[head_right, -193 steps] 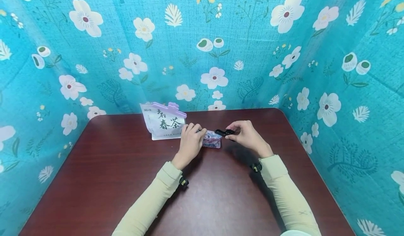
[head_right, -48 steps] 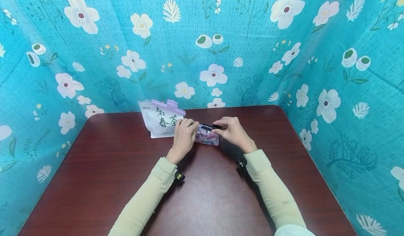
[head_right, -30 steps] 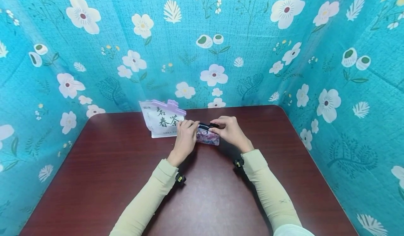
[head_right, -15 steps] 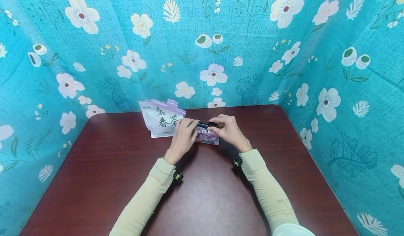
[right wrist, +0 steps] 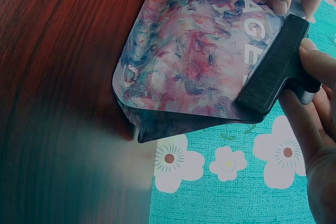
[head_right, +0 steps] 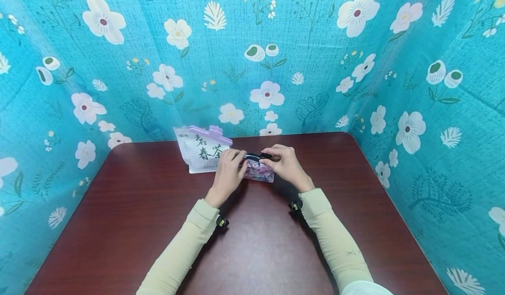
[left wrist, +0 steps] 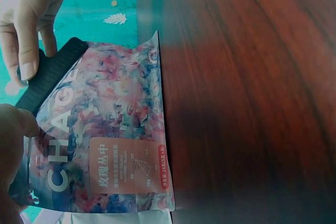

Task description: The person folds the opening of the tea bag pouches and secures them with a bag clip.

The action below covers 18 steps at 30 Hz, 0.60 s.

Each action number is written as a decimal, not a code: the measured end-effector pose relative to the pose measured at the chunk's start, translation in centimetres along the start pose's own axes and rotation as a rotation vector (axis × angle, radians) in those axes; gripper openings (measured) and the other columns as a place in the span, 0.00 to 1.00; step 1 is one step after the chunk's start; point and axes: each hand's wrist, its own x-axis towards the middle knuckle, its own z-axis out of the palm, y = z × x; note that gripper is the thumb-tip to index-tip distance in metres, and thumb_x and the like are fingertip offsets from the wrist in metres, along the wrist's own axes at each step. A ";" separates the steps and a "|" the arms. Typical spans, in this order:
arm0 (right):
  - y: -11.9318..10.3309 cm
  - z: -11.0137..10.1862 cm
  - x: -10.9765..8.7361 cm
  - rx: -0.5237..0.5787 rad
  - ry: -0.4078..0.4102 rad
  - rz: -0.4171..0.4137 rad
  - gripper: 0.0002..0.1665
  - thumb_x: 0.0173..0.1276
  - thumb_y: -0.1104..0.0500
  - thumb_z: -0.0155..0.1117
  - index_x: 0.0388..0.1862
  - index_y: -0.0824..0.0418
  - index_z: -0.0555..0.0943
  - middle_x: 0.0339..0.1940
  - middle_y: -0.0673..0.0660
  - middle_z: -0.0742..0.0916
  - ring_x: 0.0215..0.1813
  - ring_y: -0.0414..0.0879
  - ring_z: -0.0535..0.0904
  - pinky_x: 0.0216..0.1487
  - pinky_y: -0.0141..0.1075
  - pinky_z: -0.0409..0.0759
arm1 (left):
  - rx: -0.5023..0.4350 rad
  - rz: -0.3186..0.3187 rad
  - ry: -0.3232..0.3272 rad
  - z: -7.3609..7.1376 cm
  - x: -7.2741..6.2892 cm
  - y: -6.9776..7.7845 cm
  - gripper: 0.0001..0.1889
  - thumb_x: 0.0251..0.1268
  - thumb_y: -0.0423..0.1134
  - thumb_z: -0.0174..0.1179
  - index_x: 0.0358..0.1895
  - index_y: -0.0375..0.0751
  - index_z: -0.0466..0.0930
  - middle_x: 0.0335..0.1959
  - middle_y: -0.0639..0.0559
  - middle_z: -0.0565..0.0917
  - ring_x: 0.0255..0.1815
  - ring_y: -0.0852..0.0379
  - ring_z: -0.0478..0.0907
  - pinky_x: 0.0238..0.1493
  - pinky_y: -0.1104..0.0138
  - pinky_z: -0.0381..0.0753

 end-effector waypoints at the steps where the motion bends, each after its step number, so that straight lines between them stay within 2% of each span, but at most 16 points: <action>1: 0.2 0.0 0.0 0.007 0.000 -0.001 0.16 0.51 0.77 0.77 0.41 0.70 0.88 0.33 0.65 0.87 0.33 0.55 0.87 0.37 0.42 0.86 | 0.009 0.000 0.003 0.0 0.0 0.1 0.11 0.68 0.35 0.64 0.50 0.38 0.84 0.41 0.46 0.83 0.47 0.47 0.78 0.57 0.56 0.73; 8: 1.2 0.0 0.0 0.034 -0.001 -0.023 0.15 0.54 0.71 0.79 0.42 0.66 0.90 0.34 0.60 0.88 0.35 0.51 0.88 0.37 0.40 0.87 | 0.045 -0.008 0.029 0.2 -0.1 0.3 0.11 0.65 0.36 0.66 0.49 0.39 0.85 0.40 0.47 0.83 0.46 0.47 0.78 0.56 0.54 0.73; 18: 1.3 0.1 0.2 0.022 -0.013 -0.034 0.14 0.57 0.67 0.78 0.44 0.62 0.90 0.35 0.55 0.88 0.36 0.46 0.87 0.38 0.36 0.87 | 0.010 -0.044 0.011 0.3 0.0 0.4 0.11 0.67 0.34 0.64 0.49 0.37 0.84 0.41 0.46 0.82 0.48 0.47 0.76 0.58 0.54 0.72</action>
